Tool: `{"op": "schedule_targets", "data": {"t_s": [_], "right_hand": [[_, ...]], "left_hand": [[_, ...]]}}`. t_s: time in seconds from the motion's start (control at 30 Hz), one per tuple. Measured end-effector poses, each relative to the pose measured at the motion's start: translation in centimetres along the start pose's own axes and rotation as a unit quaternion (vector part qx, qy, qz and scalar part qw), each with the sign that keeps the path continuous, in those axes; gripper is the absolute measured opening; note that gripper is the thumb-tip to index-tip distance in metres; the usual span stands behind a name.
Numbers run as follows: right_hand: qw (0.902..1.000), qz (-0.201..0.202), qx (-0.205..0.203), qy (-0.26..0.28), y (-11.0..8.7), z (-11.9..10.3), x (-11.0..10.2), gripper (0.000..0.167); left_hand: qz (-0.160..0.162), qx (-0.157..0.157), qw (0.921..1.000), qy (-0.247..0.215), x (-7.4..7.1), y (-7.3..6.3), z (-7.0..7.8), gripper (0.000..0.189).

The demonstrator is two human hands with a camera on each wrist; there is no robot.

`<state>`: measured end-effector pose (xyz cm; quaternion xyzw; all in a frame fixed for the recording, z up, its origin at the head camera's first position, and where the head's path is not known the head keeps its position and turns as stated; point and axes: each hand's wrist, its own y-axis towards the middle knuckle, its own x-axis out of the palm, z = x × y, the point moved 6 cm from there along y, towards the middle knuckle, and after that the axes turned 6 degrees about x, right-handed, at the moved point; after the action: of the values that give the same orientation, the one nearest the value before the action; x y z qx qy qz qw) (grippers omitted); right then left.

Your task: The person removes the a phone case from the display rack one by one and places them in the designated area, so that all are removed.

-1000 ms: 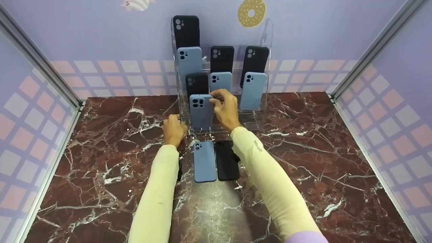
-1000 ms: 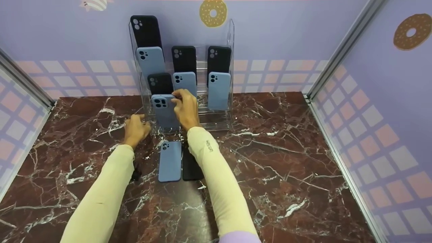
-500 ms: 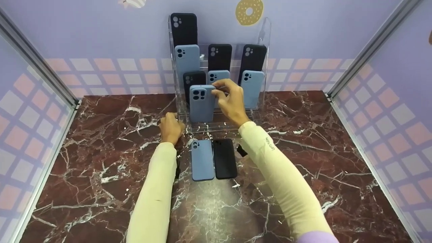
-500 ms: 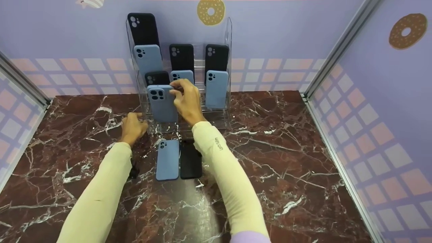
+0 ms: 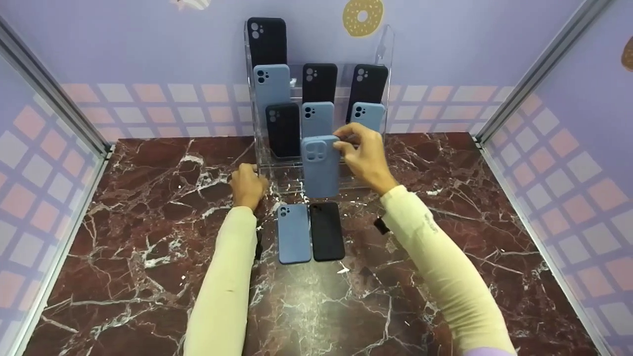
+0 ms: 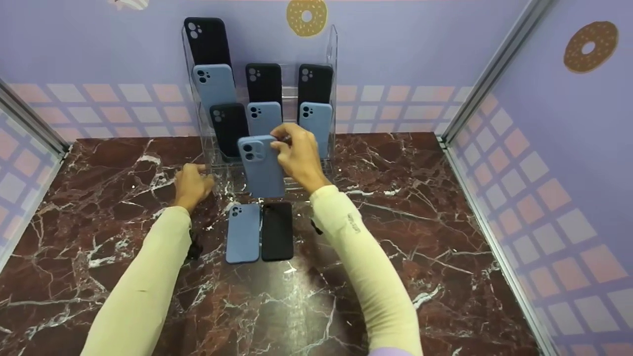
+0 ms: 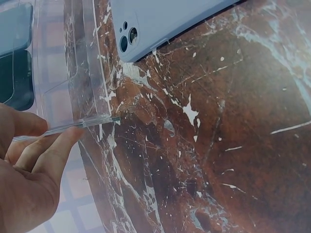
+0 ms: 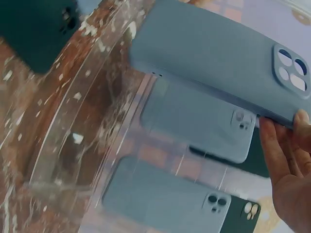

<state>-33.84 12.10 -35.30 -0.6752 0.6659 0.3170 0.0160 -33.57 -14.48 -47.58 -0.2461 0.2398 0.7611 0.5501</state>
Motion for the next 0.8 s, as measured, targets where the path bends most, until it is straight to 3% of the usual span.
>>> {"op": "schedule_targets", "data": {"t_s": [0.43, 0.8], "right_hand": [[0.9935, -0.024, 0.085, -0.072, -2.1, 5.6, -3.9, 0.012], [0.983, -0.047, 0.128, -0.123, -4.1, 9.5, -4.4, 0.012]], "left_hand": [[-0.002, 0.002, 1.0, 0.001, 0.1, 0.2, 0.0, 0.04], [-0.006, 0.003, 0.9999, 0.01, 0.2, 0.1, 0.0, 0.041]]}}
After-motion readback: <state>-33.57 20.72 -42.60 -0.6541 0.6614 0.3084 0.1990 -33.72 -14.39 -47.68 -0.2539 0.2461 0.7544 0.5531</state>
